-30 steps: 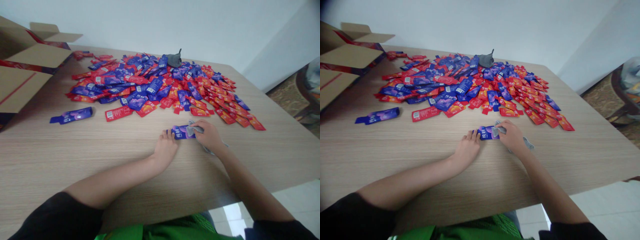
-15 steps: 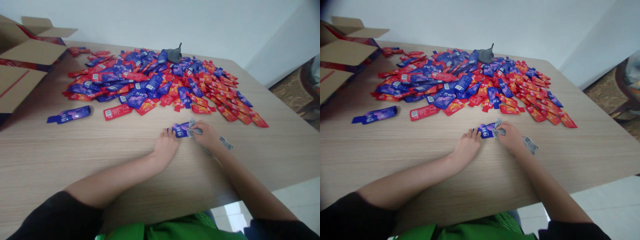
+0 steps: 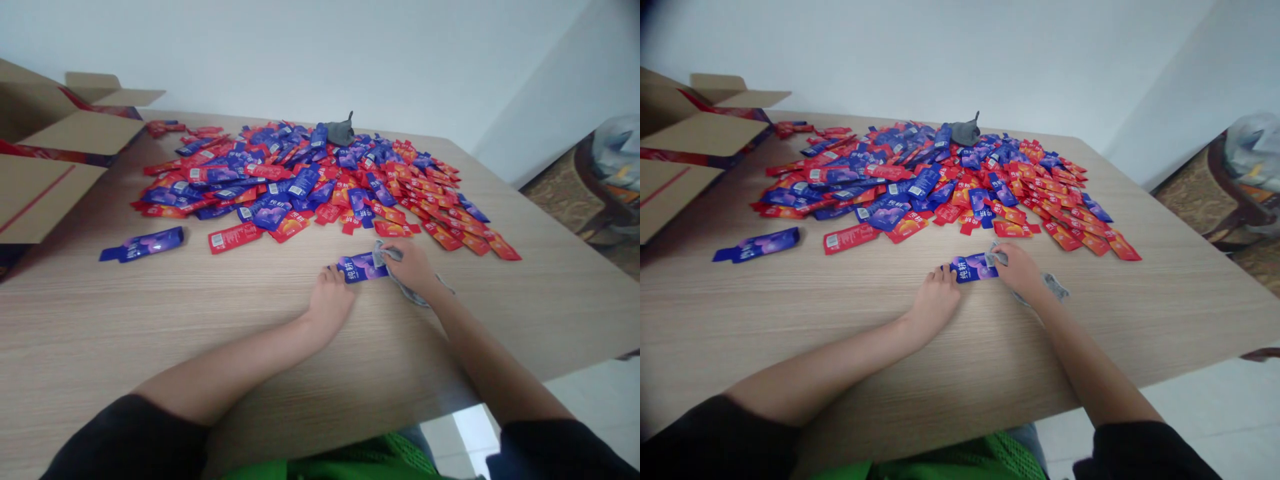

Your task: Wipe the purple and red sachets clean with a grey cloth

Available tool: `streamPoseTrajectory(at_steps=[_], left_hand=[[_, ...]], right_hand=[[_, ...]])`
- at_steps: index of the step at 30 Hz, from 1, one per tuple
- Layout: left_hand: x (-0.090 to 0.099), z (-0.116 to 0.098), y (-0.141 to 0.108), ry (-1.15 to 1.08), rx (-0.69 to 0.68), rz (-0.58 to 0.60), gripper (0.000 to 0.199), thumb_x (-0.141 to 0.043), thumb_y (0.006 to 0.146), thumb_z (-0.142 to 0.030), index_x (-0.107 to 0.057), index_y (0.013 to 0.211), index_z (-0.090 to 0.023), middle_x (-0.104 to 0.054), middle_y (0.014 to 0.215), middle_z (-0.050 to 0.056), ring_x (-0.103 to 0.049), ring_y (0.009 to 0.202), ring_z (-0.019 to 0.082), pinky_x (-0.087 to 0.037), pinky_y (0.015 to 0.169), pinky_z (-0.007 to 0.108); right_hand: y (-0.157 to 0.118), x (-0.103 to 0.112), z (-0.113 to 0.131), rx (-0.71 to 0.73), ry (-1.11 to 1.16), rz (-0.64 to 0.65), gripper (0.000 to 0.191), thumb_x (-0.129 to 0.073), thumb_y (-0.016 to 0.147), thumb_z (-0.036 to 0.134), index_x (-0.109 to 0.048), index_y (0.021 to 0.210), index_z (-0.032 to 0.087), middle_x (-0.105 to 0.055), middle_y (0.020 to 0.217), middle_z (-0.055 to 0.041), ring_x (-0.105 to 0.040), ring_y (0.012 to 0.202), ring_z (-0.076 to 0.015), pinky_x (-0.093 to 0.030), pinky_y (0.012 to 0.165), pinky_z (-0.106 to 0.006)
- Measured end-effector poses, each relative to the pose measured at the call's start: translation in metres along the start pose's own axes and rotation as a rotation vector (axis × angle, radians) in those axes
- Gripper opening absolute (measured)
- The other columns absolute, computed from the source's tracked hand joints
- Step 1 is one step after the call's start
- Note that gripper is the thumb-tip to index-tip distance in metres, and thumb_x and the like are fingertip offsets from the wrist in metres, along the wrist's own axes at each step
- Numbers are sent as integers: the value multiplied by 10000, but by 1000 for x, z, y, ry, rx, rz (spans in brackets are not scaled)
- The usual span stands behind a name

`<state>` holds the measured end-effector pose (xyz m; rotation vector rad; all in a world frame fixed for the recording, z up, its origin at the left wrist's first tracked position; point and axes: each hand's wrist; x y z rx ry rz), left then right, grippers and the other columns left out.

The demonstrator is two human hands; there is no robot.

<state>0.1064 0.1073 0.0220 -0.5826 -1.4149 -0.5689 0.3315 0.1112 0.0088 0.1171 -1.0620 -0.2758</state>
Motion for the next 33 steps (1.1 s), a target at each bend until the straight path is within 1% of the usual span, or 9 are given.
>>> streamPoseTrajectory(at_steps=[5,9,14,17,20,22,24,29,33], left_hand=[[6,13,10,-31,19,-15,271,-492,925,-94,-723,1061,-48,-692,1137,235,-613,1137,298,-454,934,432],[10,22,12,-42,127,-78,394,-473,974,-289,-649,1194,-14,-571,1319,280,-456,1295,400,-383,1006,532],[4,18,4,-87,142,-76,634,-441,968,-548,-548,1330,-39,-588,1246,250,-525,1134,375,-442,901,507],[-2,23,4,-117,26,-78,604,-486,958,-509,-476,1423,-122,-520,1408,207,-469,1250,372,-425,976,514],[-6,38,11,-178,-267,-53,490,-546,942,-375,-490,1416,-265,-471,1522,70,-379,1399,308,-365,1099,469],[-11,47,15,-223,-440,-48,450,-505,956,-267,-501,1405,-302,-442,1561,32,-312,1468,278,-308,1156,477],[-17,51,17,-247,-475,-71,457,-435,988,-237,-472,1438,-304,-388,1603,47,-254,1506,282,-268,1179,519],[-31,44,13,-230,-357,-91,508,-398,1022,-387,-383,1514,-260,-303,1647,89,-233,1515,304,-237,1189,551],[-30,42,13,-198,-347,-105,485,-385,1031,-389,-389,1510,-311,-335,1632,64,-297,1480,305,-264,1172,528]], right_hand=[[-9,4,-1,18,71,150,144,-591,831,248,-726,879,235,-763,926,-29,-699,902,-221,-522,854,-364],[-27,11,19,34,151,259,147,-597,812,215,-724,882,233,-765,934,-24,-702,920,-223,-520,868,-364],[-47,12,58,185,297,462,180,-596,832,209,-728,947,253,-767,981,1,-701,912,-190,-524,872,-330],[-32,26,55,120,287,302,153,-592,850,264,-723,926,249,-762,929,-7,-695,874,-197,-530,835,-330],[-8,39,41,67,251,102,156,-591,840,303,-720,905,244,-754,903,-22,-690,872,-214,-529,831,-348],[3,38,37,33,218,5,156,-597,825,312,-716,895,238,-751,899,-34,-687,865,-226,-528,827,-368],[5,29,38,13,189,-61,160,-592,826,306,-706,912,234,-746,918,-47,-682,880,-235,-524,836,-383],[-23,-6,39,98,62,42,187,-554,836,191,-670,974,239,-701,1067,-63,-659,971,-232,-506,870,-372],[-36,-4,18,63,-52,165,219,-563,782,121,-670,932,238,-685,1079,-56,-653,954,-232,-502,847,-364]])
Point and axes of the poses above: each hand's wrist, its own y-axis towards the middle knuckle, its own x-axis out of the back of the hand, z = x × y
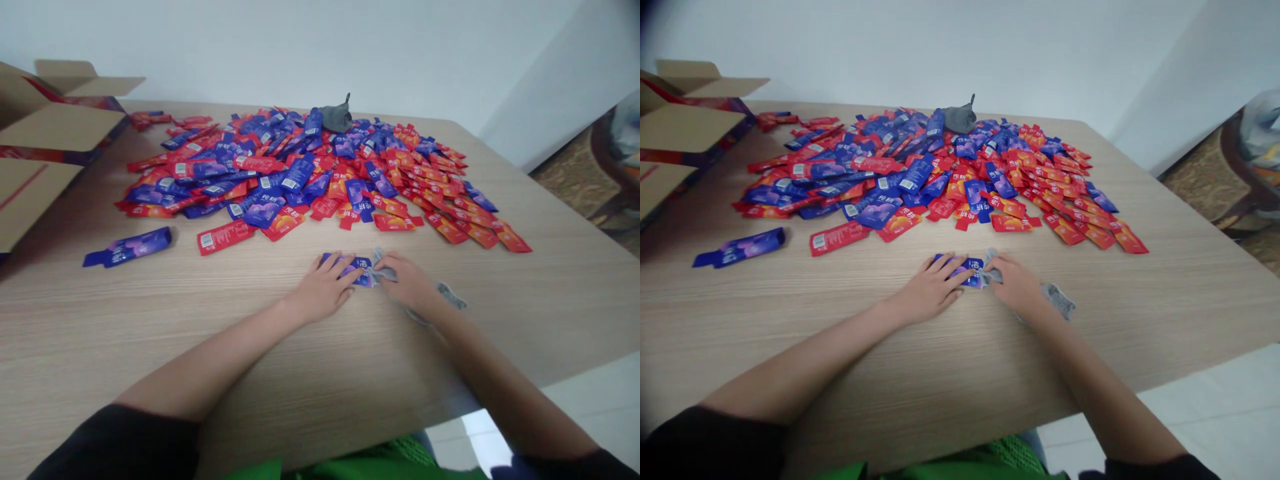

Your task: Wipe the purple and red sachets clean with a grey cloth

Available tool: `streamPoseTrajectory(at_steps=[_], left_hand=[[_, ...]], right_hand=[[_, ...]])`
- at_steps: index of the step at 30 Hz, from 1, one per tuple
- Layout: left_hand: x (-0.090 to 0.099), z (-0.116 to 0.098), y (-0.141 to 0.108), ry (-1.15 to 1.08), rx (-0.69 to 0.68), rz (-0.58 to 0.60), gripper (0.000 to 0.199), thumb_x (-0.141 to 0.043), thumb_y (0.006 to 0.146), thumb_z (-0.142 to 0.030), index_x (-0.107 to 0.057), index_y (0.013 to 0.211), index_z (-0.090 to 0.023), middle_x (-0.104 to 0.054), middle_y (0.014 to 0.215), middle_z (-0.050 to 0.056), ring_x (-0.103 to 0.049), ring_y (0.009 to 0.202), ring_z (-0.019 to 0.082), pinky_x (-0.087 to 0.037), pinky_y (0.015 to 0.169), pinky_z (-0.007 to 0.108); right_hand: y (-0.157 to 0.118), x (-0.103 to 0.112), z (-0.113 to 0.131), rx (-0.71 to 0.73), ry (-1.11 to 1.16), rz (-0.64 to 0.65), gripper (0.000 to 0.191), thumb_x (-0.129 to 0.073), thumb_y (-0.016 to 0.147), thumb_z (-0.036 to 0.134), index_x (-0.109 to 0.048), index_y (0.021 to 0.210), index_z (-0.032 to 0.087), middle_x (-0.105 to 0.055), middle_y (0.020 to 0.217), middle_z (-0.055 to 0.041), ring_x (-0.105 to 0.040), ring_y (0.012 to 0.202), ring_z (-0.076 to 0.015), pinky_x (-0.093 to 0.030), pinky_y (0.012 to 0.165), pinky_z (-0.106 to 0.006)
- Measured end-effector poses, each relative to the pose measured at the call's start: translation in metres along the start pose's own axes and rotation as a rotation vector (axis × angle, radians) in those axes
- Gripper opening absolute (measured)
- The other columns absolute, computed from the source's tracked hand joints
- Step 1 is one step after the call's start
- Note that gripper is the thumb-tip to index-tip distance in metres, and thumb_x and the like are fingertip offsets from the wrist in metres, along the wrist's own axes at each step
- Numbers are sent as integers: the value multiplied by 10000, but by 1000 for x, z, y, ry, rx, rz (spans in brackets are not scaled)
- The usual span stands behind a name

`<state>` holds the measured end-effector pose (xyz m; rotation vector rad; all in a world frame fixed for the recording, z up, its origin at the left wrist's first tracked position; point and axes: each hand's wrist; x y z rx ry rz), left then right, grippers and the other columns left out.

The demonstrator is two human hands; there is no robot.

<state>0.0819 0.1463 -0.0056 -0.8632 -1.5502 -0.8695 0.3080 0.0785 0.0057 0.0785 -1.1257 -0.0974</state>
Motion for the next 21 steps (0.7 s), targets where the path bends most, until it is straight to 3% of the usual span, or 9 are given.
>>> streamPoseTrajectory(at_steps=[4,9,11,14,16,19,21], left_hand=[[8,5,5,71,-37,-8,452,-426,1027,-363,-432,1479,-353,-428,1564,89,-414,1393,300,-377,1077,479],[22,1,9,148,-50,32,410,-429,1029,-312,-483,1435,-314,-538,1462,118,-504,1317,287,-456,967,428],[30,0,10,147,-10,57,387,-392,1038,-279,-503,1410,-286,-647,1324,114,-605,1197,261,-494,877,376],[44,6,13,146,99,81,337,-380,1038,-274,-562,1320,-246,-749,977,75,-710,874,225,-507,723,325],[51,12,15,154,180,94,309,-381,1038,-297,-614,1225,-216,-742,900,73,-710,791,223,-503,681,320],[58,13,14,185,251,87,284,-466,1011,-323,-642,1159,-155,-705,1091,150,-677,1000,289,-511,753,366],[59,6,9,201,250,64,343,-556,972,-340,-596,1254,-148,-634,1251,179,-596,1158,331,-498,851,418]], right_hand=[[0,9,-11,-40,1,-75,194,-577,774,137,-684,905,233,-688,1000,-54,-658,921,-233,-497,854,-366],[0,0,-2,17,138,-174,195,-568,790,188,-691,933,233,-702,1011,-60,-667,941,-238,-508,871,-381],[1,5,-3,-22,199,-265,163,-585,787,225,-696,907,229,-720,977,-62,-674,925,-243,-513,872,-394],[3,23,-9,-153,309,-473,161,-626,787,308,-698,903,224,-735,911,-55,-683,865,-241,-528,827,-391],[4,32,-12,-198,349,-496,158,-638,782,332,-698,887,231,-733,868,-45,-682,812,-236,-533,778,-381],[6,29,-10,-181,357,-402,130,-639,777,332,-692,860,246,-731,863,-43,-683,823,-245,-533,796,-398],[8,20,-8,-174,341,-351,122,-633,775,322,-688,858,251,-735,892,-50,-684,860,-255,-527,838,-422]])
Point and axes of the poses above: each hand's wrist, its own y-axis towards the middle knuckle, its own x-axis out of the back of the hand, z = x × y
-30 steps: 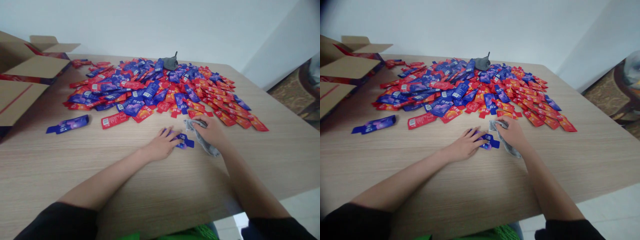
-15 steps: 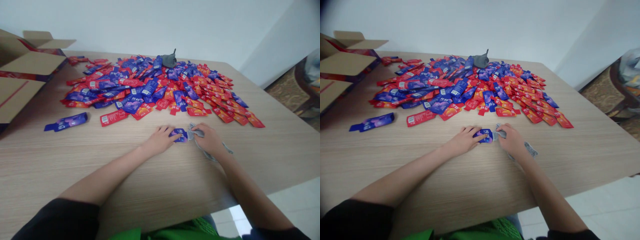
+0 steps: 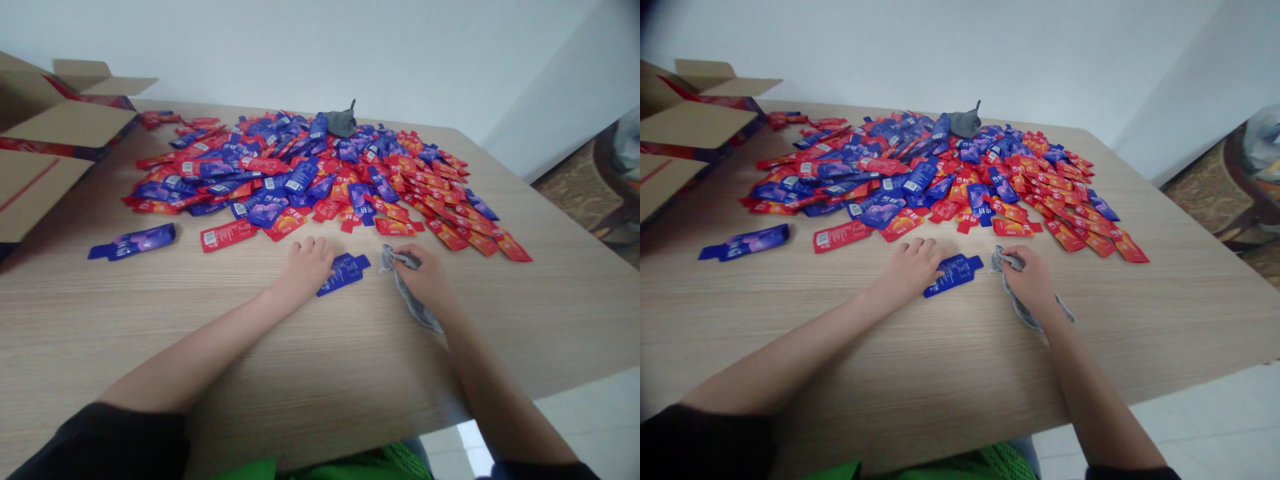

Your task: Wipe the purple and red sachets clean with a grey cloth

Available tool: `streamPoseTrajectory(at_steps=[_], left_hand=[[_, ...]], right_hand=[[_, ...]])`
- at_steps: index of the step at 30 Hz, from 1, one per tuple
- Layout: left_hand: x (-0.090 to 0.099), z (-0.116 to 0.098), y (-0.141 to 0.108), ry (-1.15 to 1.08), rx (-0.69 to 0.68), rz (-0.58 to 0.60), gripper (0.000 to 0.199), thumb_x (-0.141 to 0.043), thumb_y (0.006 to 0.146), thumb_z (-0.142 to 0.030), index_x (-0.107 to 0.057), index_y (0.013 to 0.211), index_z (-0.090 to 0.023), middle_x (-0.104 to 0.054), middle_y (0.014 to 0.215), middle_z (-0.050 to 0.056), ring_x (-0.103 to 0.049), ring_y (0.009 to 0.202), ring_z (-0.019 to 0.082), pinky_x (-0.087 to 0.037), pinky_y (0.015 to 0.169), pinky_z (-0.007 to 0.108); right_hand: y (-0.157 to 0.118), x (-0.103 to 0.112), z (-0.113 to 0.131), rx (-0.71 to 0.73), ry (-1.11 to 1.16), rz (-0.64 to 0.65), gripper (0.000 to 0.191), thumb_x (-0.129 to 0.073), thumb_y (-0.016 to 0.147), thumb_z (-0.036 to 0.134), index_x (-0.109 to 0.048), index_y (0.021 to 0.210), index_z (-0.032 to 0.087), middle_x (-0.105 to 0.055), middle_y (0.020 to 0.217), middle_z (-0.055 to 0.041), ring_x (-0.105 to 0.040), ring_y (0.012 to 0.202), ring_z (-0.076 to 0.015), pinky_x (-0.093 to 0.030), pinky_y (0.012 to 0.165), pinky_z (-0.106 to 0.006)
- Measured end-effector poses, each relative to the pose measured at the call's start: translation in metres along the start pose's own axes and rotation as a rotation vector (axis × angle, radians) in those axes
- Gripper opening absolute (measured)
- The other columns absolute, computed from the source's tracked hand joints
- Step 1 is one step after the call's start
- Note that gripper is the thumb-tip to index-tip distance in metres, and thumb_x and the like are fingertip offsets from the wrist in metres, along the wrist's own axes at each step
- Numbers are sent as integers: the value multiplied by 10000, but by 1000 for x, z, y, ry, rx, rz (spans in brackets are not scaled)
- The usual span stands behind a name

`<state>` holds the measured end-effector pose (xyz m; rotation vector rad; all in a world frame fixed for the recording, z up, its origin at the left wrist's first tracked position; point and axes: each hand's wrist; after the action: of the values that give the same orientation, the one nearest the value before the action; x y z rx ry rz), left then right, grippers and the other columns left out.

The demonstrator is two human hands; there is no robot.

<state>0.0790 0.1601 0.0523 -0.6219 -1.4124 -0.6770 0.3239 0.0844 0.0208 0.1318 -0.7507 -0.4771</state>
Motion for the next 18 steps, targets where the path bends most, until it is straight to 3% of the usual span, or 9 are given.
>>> streamPoseTrajectory(at_steps=[2,7,11,14,18], left_hand=[[-2,-8,-9,-6,-43,-9,443,-572,965,-372,-519,1360,-180,-592,1319,156,-559,1192,315,-486,900,431],[-17,-21,-20,-14,-111,36,380,-483,996,-270,-530,1345,-128,-568,1354,160,-541,1202,319,-502,888,435],[-19,-24,-19,-33,-119,52,353,-471,993,-253,-549,1317,-136,-600,1274,146,-566,1130,316,-522,823,421],[-16,-26,-19,-48,-105,65,355,-465,993,-248,-549,1321,-142,-594,1291,147,-557,1137,324,-525,829,433],[-13,-29,-18,-74,-68,88,376,-481,991,-254,-537,1352,-164,-580,1336,147,-543,1170,328,-524,852,435]], right_hand=[[0,-10,0,11,-21,27,119,-626,775,309,-687,860,251,-737,913,-57,-684,883,-260,-525,854,-433],[2,-34,13,171,-64,61,167,-584,824,252,-691,952,231,-721,1009,-72,-674,969,-248,-509,899,-407],[2,-50,24,256,-249,212,299,-532,855,162,-700,1089,244,-673,1119,-75,-662,977,-236,-509,836,-360],[6,-49,18,206,-426,298,308,-533,846,140,-730,1053,255,-662,1131,-66,-662,906,-235,-505,755,-352],[8,-38,9,135,-465,214,289,-538,832,138,-749,995,251,-664,1063,-61,-654,891,-238,-502,756,-356]])
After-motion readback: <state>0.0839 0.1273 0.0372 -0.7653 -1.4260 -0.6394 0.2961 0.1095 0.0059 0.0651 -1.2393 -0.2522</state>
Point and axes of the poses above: each hand's wrist, its own y-axis towards the middle knuckle, its own x-axis out of the back of the hand, z = x × y
